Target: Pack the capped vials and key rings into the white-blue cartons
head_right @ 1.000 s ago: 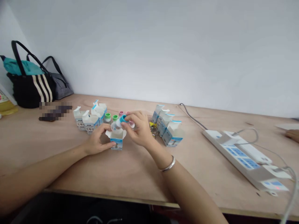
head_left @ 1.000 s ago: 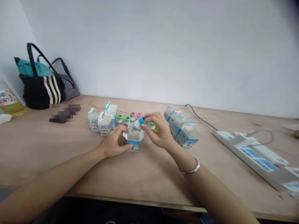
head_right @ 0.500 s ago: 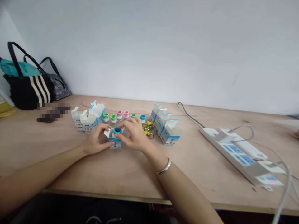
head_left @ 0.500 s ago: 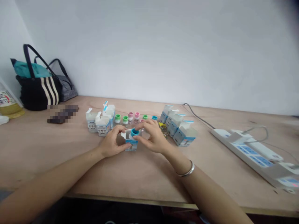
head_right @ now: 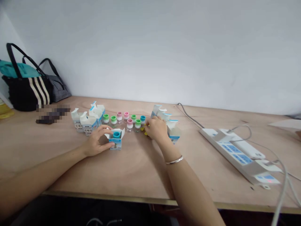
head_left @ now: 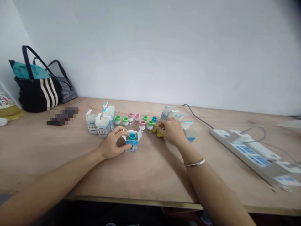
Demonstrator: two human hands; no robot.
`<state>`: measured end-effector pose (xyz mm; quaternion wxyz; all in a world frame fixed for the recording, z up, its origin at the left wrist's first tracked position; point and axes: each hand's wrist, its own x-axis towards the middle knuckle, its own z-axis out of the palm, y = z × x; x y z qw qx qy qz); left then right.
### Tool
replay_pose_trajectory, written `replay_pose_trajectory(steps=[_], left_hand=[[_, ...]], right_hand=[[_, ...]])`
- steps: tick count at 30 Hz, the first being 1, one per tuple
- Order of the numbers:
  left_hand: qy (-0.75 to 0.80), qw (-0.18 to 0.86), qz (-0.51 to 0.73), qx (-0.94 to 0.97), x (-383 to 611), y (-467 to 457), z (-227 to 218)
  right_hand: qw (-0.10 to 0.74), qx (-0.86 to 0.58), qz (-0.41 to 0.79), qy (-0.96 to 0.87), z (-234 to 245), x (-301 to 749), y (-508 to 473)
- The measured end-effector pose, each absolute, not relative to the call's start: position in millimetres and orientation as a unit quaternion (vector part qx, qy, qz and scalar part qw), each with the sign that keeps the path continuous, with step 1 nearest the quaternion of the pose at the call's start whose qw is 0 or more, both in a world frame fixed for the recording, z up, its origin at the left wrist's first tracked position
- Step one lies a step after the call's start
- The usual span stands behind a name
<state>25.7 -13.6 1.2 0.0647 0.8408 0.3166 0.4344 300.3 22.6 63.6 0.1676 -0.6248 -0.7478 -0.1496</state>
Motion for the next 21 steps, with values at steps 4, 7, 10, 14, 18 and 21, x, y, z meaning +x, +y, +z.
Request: replay_pose_trajectory(steps=[4,7,10,14,18,21], left_hand=[[0.319,0.067,0.429,0.842,26,-14,2],[0.313,0.074,0.418,0.85,27,-16,3],[0.31,0.075,0.415,0.852,27,-17,5],[0.309,0.08,0.424,0.848,27,-15,4],[0.308,0.087,0.429,0.845,26,-14,4],[0.308,0.088,0.426,0.846,27,-15,5]], right_hand=[[0.06,-0.619,-0.167,-0.765,61,300,22],[0.024,-0.606,-0.182,-0.774,59,295,20],[0.028,-0.602,-0.181,-0.777,61,291,18],[0.126,-0.616,-0.122,-0.768,75,290,8],[0.252,-0.584,0.005,-0.772,91,289,-5],[0.387,-0.512,0.094,-0.761,94,281,-12]])
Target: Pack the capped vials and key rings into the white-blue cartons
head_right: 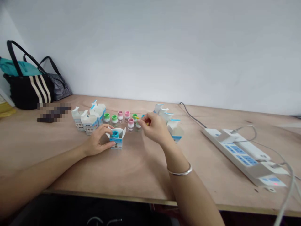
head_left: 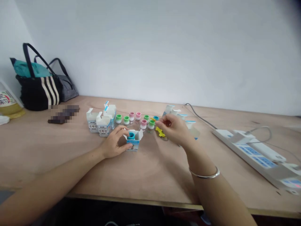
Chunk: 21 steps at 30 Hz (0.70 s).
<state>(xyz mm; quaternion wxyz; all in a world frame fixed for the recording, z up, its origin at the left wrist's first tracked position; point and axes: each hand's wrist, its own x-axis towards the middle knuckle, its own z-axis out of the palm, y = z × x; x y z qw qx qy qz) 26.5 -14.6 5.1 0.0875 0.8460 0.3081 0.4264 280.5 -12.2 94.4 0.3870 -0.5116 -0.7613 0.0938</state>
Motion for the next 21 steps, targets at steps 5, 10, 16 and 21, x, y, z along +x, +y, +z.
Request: replay_pose_trajectory(steps=[5,10,16,21], left_hand=[[0.312,0.085,0.421,0.848,26,-15,6],[0.317,0.076,0.417,0.849,27,-15,6],[0.313,0.074,0.421,0.848,28,-16,8],[0.305,0.073,0.422,0.851,27,-15,7]], right_hand=[[0.512,-0.363,0.179,-0.757,77,248,-17],[0.47,-0.338,0.175,-0.796,53,226,-16],[0.48,-0.349,0.146,-0.791,35,224,-11],[0.468,-0.374,0.137,-0.789,34,228,-13]])
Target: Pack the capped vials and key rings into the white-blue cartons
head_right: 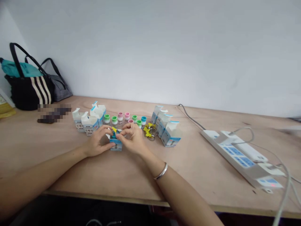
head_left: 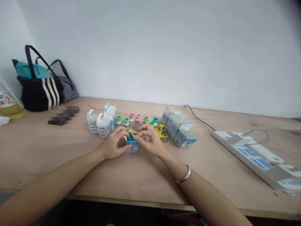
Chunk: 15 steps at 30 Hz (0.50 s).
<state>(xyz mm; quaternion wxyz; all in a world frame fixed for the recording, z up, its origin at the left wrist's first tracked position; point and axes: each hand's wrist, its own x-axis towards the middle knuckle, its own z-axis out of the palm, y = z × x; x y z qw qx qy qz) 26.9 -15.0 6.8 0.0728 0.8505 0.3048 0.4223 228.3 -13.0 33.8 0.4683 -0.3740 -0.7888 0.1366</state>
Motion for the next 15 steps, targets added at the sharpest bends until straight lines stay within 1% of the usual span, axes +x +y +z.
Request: replay_pose_trajectory(steps=[4,7,12,15], left_hand=[[0.313,0.083,0.416,0.85,26,-14,5],[0.316,0.089,0.414,0.849,26,-15,5],[0.316,0.085,0.418,0.847,27,-15,7],[0.317,0.08,0.418,0.847,28,-16,7]], right_hand=[[0.47,-0.389,0.14,-0.78,37,233,-14],[0.465,-0.369,0.14,-0.792,41,235,-14],[0.407,-0.315,0.079,-0.854,46,230,-15],[0.425,-0.329,0.061,-0.841,44,227,-14]])
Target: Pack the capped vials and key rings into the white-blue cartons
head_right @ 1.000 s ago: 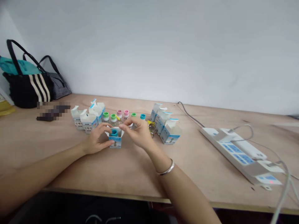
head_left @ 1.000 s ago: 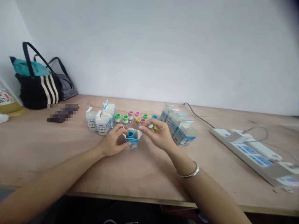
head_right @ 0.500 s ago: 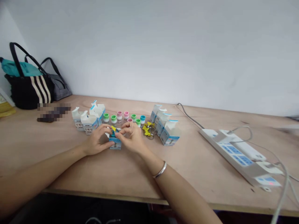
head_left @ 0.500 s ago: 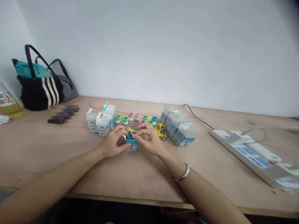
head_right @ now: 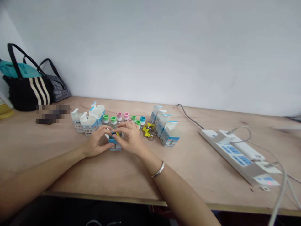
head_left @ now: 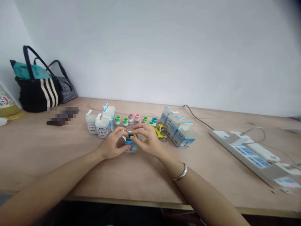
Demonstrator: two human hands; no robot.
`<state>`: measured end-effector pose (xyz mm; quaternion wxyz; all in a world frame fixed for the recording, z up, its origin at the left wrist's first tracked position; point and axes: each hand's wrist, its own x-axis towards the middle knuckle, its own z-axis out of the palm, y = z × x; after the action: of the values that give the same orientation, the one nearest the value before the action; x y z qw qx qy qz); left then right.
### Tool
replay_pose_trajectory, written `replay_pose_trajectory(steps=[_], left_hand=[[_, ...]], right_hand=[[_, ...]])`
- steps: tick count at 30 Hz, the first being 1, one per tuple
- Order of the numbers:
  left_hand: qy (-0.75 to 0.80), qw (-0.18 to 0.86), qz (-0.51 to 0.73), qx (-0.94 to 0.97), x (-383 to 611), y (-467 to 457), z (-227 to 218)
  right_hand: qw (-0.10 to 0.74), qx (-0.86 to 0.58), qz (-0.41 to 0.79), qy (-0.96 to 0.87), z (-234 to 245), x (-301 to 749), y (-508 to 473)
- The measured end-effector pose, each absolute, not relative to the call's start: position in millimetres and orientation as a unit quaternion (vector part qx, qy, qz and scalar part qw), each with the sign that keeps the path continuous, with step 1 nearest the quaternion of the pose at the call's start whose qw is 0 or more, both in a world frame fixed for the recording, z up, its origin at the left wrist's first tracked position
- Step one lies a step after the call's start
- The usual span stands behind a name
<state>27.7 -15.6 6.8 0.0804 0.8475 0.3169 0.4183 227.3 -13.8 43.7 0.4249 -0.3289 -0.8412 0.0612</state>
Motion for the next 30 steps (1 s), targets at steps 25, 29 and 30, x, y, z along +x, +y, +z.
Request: replay_pose_trajectory(steps=[25,29,30], left_hand=[[0.315,0.07,0.421,0.848,28,-16,7],[0.312,0.088,0.432,0.841,28,-15,2],[0.312,0.104,0.443,0.834,29,-14,0]], right_hand=[[0.461,-0.317,0.076,-0.825,52,233,-14],[0.455,-0.301,0.109,-0.831,51,239,-10],[0.473,-0.327,0.121,-0.809,49,240,-8]])
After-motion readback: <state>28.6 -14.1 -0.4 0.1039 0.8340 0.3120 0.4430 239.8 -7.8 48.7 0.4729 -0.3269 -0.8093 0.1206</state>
